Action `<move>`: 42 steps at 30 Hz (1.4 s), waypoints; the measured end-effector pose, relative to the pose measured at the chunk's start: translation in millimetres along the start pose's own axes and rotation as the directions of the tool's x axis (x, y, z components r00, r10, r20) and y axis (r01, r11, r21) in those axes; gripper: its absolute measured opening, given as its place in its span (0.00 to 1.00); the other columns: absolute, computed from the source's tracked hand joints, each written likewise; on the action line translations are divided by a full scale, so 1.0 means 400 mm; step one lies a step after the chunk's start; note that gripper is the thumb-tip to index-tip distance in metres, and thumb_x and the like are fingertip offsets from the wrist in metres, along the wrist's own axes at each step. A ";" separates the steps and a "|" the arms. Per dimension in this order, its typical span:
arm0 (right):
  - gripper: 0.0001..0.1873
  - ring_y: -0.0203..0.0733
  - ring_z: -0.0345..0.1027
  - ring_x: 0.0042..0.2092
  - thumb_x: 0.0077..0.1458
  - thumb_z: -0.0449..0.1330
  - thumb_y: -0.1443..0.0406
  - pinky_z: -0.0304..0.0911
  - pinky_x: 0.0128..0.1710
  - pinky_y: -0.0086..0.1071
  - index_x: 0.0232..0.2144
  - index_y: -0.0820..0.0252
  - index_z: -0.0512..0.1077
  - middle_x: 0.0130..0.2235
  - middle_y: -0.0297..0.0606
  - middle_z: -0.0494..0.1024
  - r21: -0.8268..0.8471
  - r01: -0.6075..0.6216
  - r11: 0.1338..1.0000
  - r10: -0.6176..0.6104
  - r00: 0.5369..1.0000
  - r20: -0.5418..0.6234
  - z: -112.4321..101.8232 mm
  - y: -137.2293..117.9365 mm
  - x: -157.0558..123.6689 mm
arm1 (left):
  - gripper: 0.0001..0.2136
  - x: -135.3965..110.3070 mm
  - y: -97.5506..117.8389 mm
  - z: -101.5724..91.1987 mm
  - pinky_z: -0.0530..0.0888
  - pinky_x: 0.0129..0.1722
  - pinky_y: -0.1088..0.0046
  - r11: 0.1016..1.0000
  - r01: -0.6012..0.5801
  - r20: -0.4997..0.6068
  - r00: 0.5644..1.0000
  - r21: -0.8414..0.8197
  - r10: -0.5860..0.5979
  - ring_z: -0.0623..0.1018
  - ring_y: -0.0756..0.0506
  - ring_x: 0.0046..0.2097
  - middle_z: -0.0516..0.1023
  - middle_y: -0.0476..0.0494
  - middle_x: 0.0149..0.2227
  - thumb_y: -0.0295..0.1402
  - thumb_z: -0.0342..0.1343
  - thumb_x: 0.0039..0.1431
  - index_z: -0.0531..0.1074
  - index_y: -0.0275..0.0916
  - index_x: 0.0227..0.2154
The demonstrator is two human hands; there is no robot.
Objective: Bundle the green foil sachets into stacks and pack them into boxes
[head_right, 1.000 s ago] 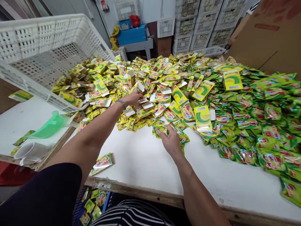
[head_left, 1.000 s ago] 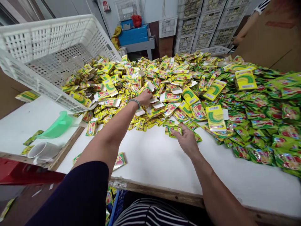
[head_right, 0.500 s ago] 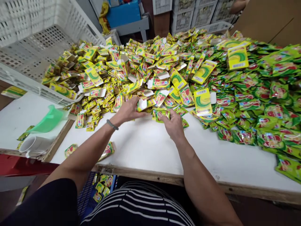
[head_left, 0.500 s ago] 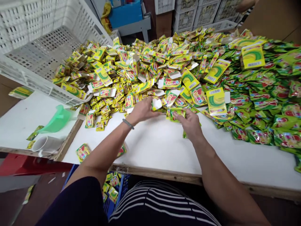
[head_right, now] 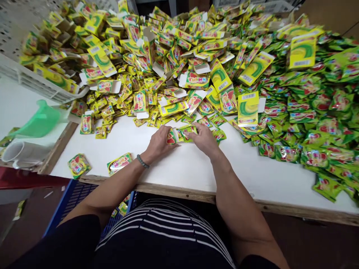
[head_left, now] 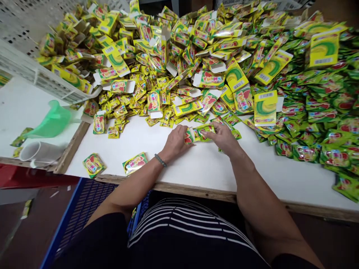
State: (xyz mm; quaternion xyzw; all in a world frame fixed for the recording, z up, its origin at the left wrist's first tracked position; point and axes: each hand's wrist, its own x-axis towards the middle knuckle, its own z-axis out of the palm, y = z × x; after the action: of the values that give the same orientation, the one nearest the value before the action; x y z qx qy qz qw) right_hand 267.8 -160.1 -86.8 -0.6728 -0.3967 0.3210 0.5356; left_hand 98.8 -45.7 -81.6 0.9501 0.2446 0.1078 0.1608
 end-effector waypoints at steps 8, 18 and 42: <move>0.15 0.46 0.71 0.35 0.44 0.66 0.55 0.67 0.36 0.39 0.33 0.56 0.75 0.31 0.36 0.79 -0.047 -0.036 0.998 0.037 0.999 0.022 -0.005 -0.017 0.000 | 0.15 -0.008 0.055 0.005 0.69 0.44 0.62 0.985 -0.097 0.041 0.995 0.141 0.092 0.73 0.39 0.47 0.73 0.36 0.43 0.28 0.58 0.55 0.65 0.35 0.45; 0.17 0.39 0.64 0.31 0.40 0.68 0.53 0.64 0.35 0.35 0.28 0.56 0.70 0.28 0.31 0.72 -0.089 0.007 0.996 -0.036 0.943 -0.330 0.037 0.000 0.005 | 0.25 0.004 0.030 0.000 0.72 0.42 0.68 0.657 0.212 0.178 0.977 -0.724 -0.118 0.77 0.44 0.41 0.77 0.43 0.41 0.38 0.70 0.44 0.68 0.35 0.44; 0.21 0.47 0.70 0.43 0.59 0.52 0.48 0.64 0.48 0.44 0.25 0.53 0.74 0.35 0.40 0.77 -0.152 0.168 0.974 -0.170 0.986 0.006 0.069 -0.040 -0.024 | 0.24 0.002 0.031 -0.009 0.68 0.29 0.76 0.037 0.413 0.399 0.897 -0.910 -0.189 0.73 0.53 0.27 0.75 0.52 0.26 0.41 0.73 0.35 0.69 0.34 0.30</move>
State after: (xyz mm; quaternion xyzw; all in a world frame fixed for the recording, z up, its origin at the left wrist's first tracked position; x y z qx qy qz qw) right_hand 236.7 -154.0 -77.3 -0.6767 -0.4739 0.2406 0.5094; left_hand 103.8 -54.4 -73.8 0.5309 0.2898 0.1245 0.7866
